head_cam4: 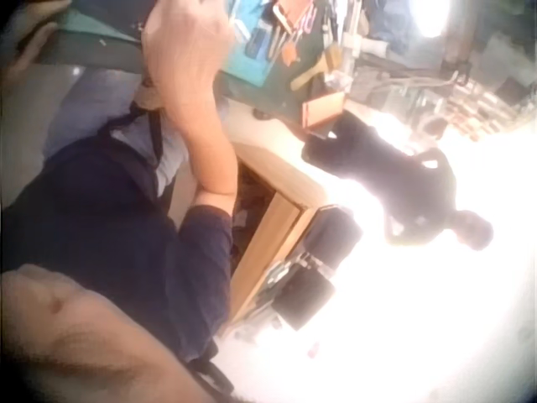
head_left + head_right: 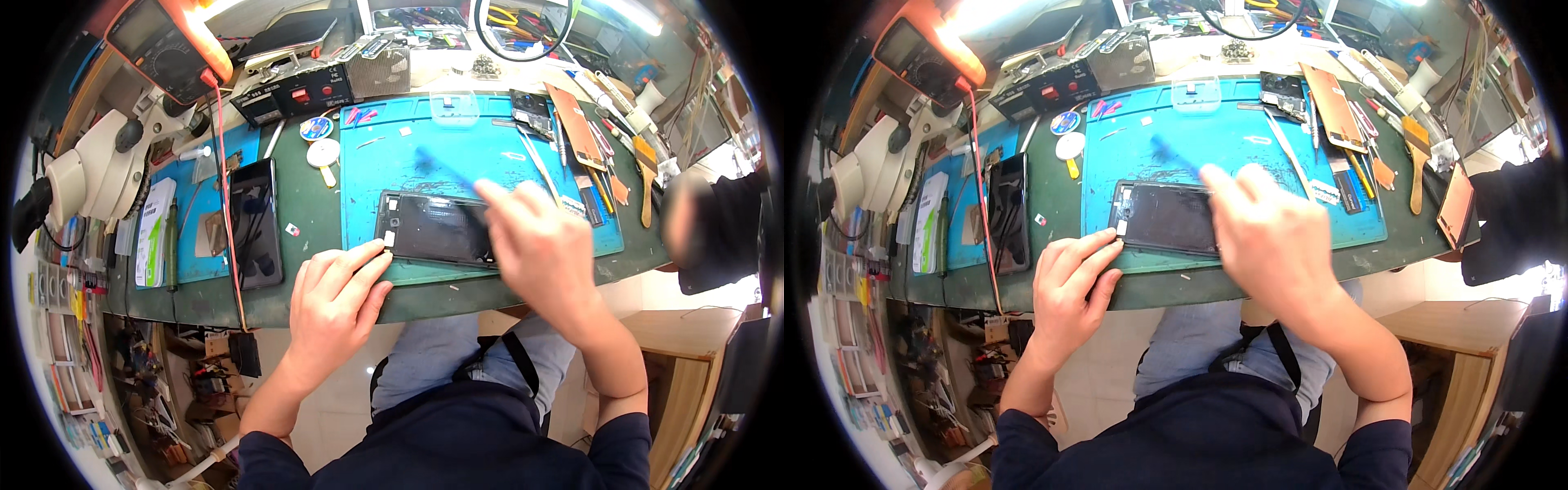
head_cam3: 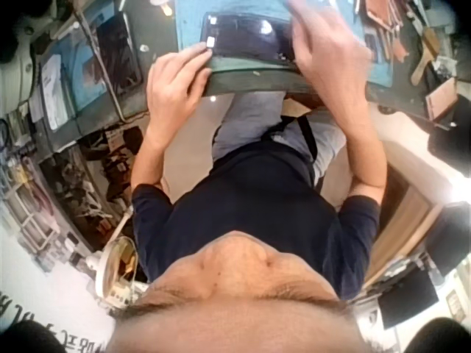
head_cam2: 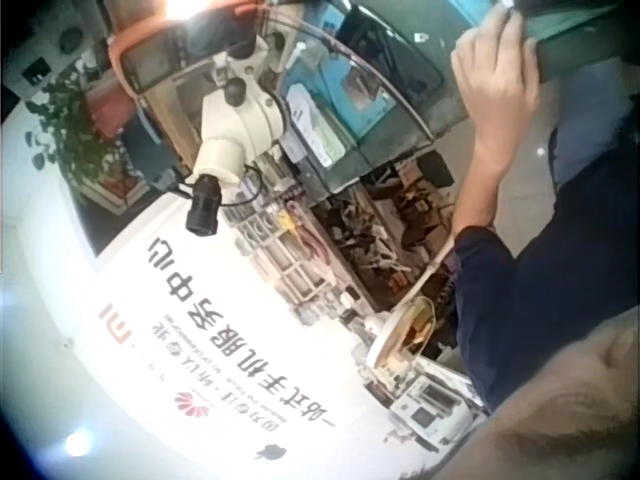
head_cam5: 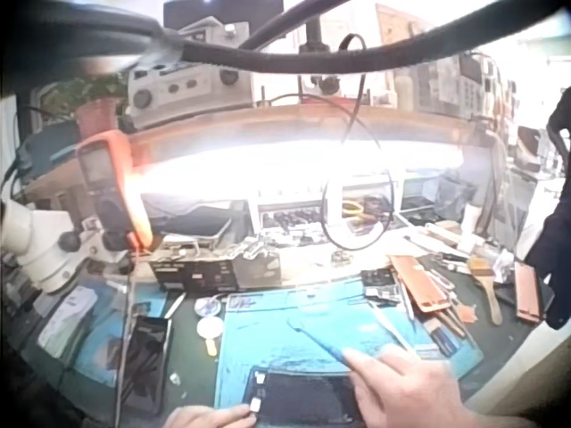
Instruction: The person cleans the internal frame of a disassembled smartphone using a blue brush. They then apply a red adhesive strip along the edges of the phone's chassis using a roll of tape and tweezers. The person uses a screwdriver to adjust internal components and continues applying the adhesive strip to the remaining sides of the device.
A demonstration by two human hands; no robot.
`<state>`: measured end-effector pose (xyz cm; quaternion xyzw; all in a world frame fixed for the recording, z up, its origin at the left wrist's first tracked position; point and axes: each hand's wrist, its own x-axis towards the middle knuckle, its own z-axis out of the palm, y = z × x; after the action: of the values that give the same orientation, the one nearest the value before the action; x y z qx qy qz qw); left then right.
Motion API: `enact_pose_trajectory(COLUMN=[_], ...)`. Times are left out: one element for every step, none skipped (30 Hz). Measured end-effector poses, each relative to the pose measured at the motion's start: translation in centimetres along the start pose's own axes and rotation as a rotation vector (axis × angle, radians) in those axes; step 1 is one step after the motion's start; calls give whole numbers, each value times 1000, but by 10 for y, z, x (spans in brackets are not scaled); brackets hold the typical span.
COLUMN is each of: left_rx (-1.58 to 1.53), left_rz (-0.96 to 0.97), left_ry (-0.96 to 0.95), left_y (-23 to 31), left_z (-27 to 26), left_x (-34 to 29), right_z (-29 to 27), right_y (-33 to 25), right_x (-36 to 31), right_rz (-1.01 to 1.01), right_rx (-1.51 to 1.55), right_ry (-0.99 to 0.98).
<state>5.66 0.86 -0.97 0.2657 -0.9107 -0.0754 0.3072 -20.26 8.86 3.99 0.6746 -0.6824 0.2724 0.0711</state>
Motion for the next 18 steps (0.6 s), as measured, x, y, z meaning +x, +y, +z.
enact_pose_trajectory(left_rx=[-4,-17,-25,-33,-71,-111,-153,-165,-299,-363,-427,-419,-411,-404,-315,-227,-140,-188], left_rz=[1,0,-5,-7,-44,-74,-108,-118,-280,-324,-366,-394,-420,-444,-309,-172,-34,-57], left_ry=[2,8,9,14,17,23,29,35,-29,-43,-58,-70,-82,-96,-127,-156,-184,-286], left_y=[-1,-3,-3,-4,-4,-3,-4,-9,-9,-11,-13,-13,-12,-12,-13,-16,-16,-12], left_z=[1,2,0,-2,-5,-9,-11,-14,-18,-20,-20,-21,-22,-22,-22,-22,-22,-19], left_x=[0,1,1,1,2,4,6,10,10,14,20,28,37,44,50,56,60,64], right_z=[0,-5,-12,-18,-22,-20,-21,-23,-25,-22,-18,-15,-13,-11,-14,-17,-22,-32], right_y=[5,6,6,7,11,24,30,33,37,45,48,50,52,54,55,56,57,60], right_x=[2,2,0,-3,-7,-13,-18,-26,-32,-39,-42,-45,-47,-49,-51,-54,-58,-66], right_rz=[46,73,94,115,136,58,118,178,238,234,214,195,177,173,157,143,130,132], right_rx=[-58,21,46,27,8,-45,-35,-24,-11,-20,-33,-46,-60,-31,9,48,86,129], right_ry=[60,114,116,109,102,202,179,155,131,137,140,144,148,169,193,218,244,206])
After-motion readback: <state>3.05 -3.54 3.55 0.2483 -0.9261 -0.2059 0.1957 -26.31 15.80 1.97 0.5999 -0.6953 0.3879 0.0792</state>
